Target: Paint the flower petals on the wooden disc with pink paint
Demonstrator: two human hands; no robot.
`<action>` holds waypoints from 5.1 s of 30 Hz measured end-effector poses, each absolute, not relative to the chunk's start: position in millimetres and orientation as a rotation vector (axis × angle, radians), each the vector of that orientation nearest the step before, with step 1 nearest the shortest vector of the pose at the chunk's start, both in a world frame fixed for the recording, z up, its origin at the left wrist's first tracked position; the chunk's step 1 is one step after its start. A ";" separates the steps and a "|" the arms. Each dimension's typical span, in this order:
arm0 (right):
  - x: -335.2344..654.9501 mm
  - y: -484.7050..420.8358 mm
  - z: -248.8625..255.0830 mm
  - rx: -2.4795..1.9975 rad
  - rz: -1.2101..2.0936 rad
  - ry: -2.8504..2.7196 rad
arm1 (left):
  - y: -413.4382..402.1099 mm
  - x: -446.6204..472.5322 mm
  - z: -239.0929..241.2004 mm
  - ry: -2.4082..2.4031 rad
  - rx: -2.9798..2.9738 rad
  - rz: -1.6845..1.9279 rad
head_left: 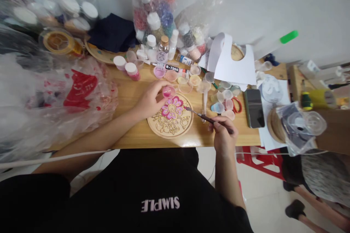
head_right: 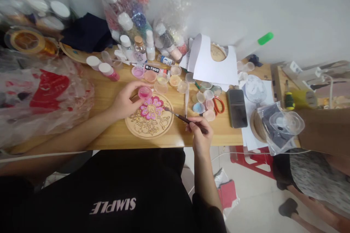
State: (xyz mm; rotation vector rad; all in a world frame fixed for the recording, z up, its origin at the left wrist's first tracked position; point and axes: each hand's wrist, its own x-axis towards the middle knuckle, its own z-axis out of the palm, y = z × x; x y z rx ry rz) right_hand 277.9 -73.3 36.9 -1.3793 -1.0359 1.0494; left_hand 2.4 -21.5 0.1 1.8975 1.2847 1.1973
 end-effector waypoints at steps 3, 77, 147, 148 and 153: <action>278.9 -73.6 33.6 -1.408 1.041 -1.096 | -22.4 2.3 0.7 1.292 1.890 1.179; 239.6 -38.2 120.6 -1.542 0.804 -1.911 | -18.7 5.3 -10.5 1.258 1.748 1.265; 243.5 -40.4 115.9 -1.603 0.754 -1.813 | -20.1 4.9 -11.8 1.239 1.766 1.257; 243.3 -40.5 116.0 -1.607 0.755 -1.814 | -19.9 4.8 -11.9 1.238 1.766 1.253; 241.4 -40.2 116.3 -1.611 0.764 -1.830 | -19.4 5.6 -11.4 1.250 1.766 1.243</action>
